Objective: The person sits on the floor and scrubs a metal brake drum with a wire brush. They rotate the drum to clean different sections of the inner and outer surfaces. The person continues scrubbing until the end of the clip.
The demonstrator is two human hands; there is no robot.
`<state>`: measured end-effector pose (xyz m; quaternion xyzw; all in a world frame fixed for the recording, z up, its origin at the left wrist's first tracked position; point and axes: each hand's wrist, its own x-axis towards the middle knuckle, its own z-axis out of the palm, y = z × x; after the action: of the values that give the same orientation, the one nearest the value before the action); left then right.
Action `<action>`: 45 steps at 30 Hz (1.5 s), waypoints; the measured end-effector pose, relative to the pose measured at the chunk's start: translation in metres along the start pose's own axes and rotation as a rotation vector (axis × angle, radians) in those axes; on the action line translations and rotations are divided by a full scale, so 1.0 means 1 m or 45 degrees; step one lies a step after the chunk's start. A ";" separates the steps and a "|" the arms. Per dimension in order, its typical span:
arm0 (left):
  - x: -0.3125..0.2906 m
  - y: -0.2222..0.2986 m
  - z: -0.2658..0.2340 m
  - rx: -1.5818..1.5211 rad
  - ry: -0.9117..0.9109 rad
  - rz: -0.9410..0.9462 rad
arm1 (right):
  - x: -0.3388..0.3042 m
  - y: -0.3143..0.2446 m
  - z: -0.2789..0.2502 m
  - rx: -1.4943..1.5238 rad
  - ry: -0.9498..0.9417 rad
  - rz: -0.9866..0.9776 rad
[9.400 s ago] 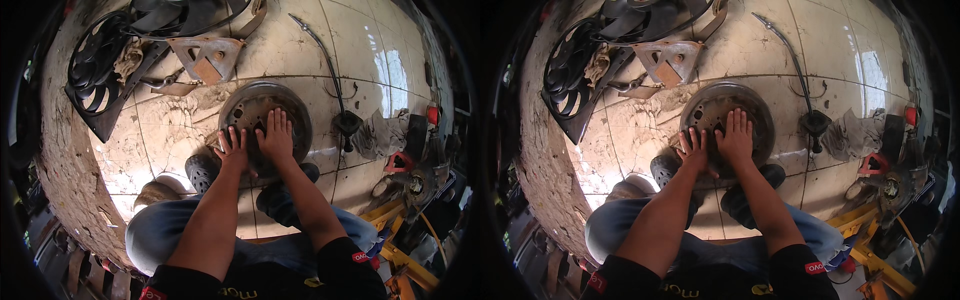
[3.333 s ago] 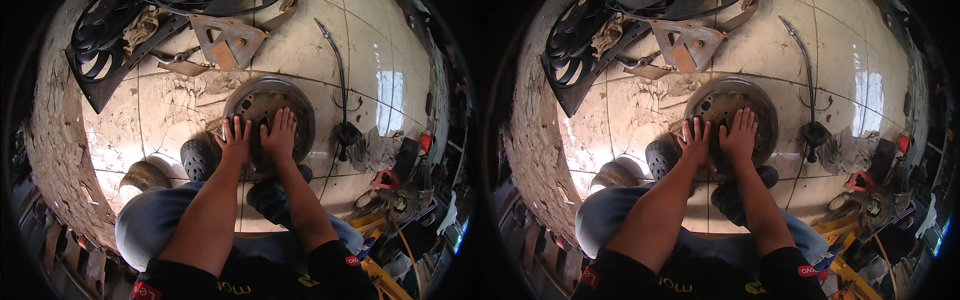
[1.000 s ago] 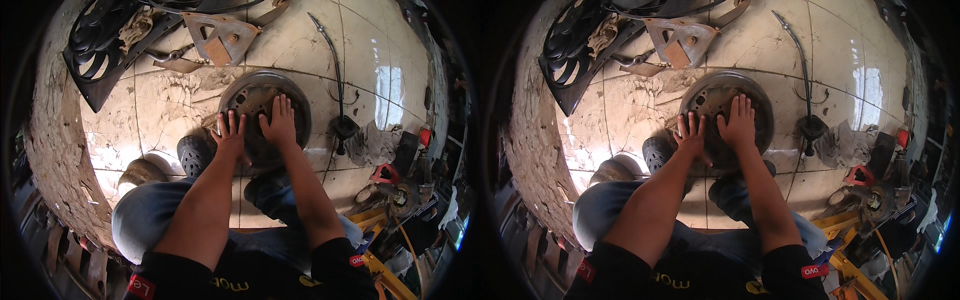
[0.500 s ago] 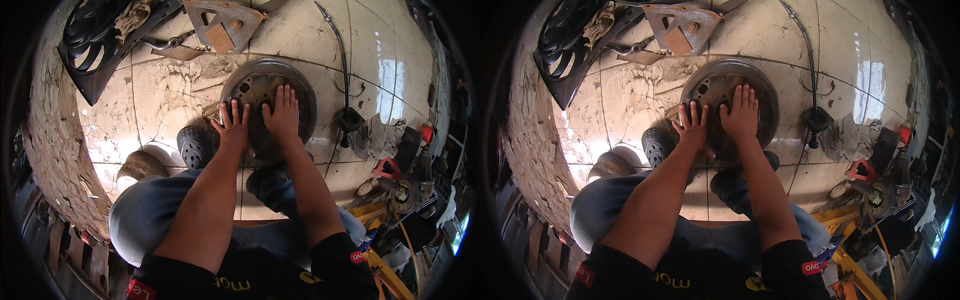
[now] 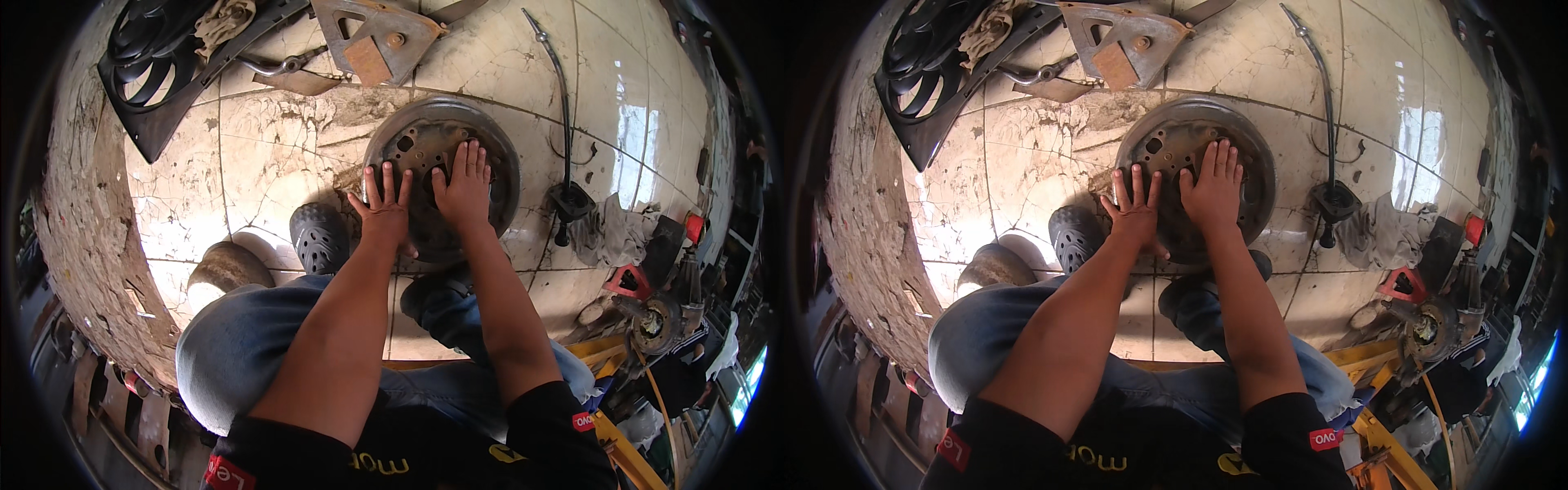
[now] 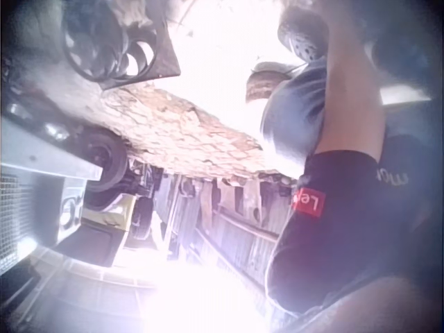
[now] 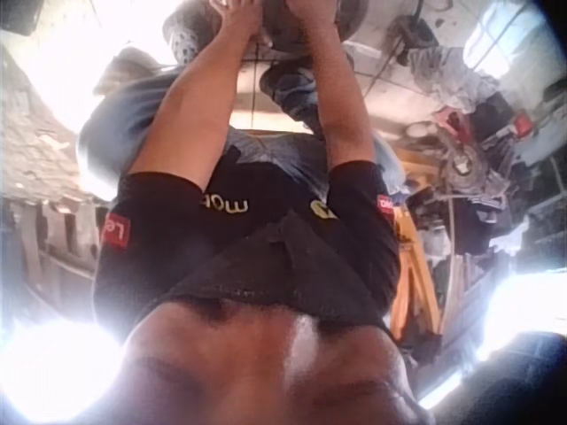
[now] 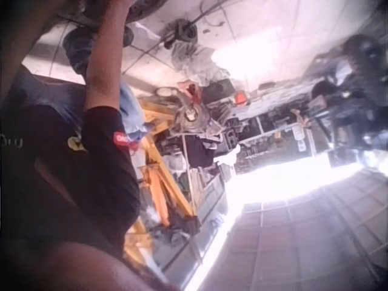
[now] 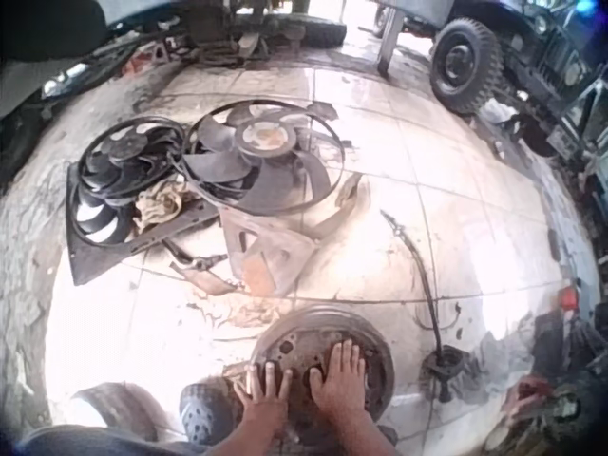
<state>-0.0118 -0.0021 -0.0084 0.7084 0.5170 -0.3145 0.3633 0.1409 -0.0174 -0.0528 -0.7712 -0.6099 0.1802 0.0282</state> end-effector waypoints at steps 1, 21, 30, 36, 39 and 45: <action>0.000 0.000 0.000 -0.003 -0.017 -0.011 | -0.007 0.003 -0.001 0.005 -0.022 -0.025; -0.003 0.001 0.000 -0.026 -0.010 -0.017 | -0.010 0.004 0.000 -0.005 0.064 -0.033; -0.004 0.000 0.002 -0.031 0.011 -0.013 | -0.030 0.009 0.001 -0.042 0.049 -0.086; -0.003 0.000 0.000 -0.009 -0.047 -0.008 | -0.009 0.009 -0.001 0.029 0.030 -0.035; -0.002 0.000 0.001 -0.008 -0.070 -0.029 | -0.039 0.012 0.001 -0.027 -0.028 -0.060; -0.005 0.002 -0.003 0.001 -0.059 -0.017 | -0.019 0.001 0.001 -0.025 0.061 -0.005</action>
<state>-0.0111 -0.0024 -0.0021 0.6976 0.5131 -0.3333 0.3728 0.1384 -0.0357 -0.0498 -0.7743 -0.6123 0.1556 0.0356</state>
